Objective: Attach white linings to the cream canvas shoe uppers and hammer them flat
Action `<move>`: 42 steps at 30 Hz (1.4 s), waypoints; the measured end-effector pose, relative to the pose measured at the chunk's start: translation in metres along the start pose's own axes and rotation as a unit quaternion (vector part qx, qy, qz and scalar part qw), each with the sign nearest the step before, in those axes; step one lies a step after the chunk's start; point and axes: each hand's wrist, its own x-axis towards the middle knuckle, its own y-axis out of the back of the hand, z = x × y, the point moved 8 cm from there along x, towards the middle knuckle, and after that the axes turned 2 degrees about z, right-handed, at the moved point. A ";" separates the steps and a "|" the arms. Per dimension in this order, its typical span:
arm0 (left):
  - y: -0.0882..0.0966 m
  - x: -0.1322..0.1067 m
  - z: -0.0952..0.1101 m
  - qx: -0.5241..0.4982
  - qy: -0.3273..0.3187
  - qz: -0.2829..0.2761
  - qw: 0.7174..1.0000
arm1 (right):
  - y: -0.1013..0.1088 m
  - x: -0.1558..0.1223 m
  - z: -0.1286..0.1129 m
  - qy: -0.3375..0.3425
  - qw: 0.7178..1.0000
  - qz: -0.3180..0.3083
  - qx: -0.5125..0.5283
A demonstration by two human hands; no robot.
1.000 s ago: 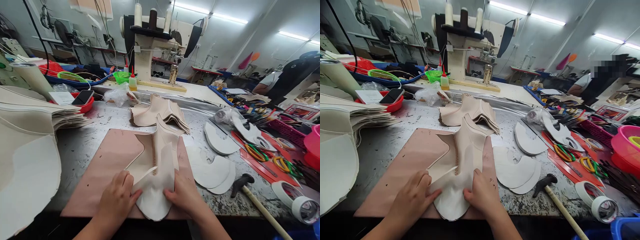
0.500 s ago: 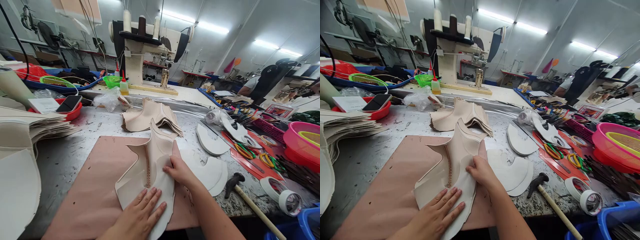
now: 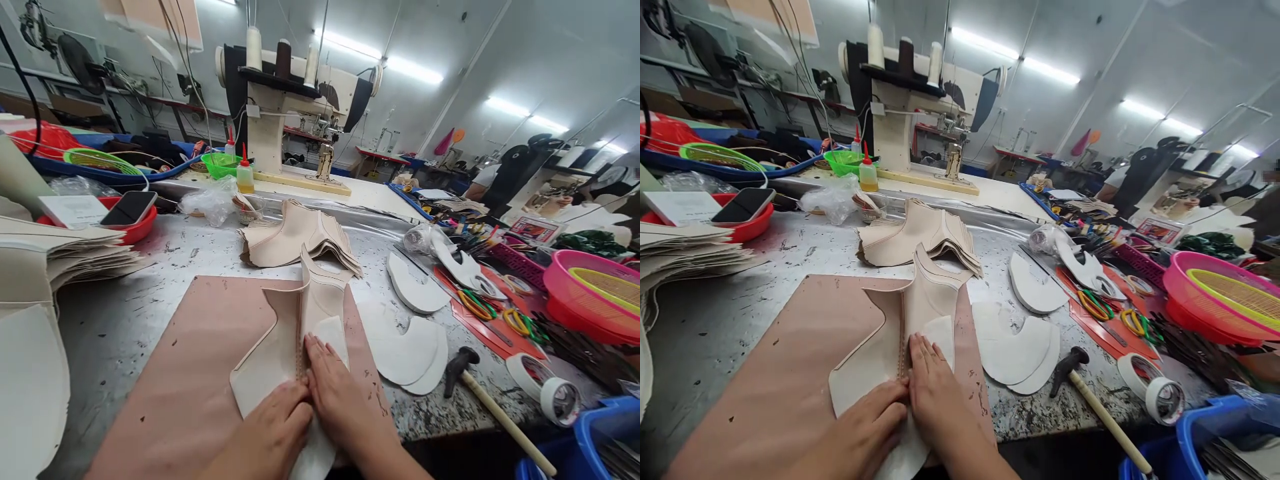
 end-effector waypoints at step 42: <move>0.010 -0.010 -0.023 0.121 0.083 -0.071 0.987 | 0.039 -0.054 -0.059 0.074 0.994 0.030 0.078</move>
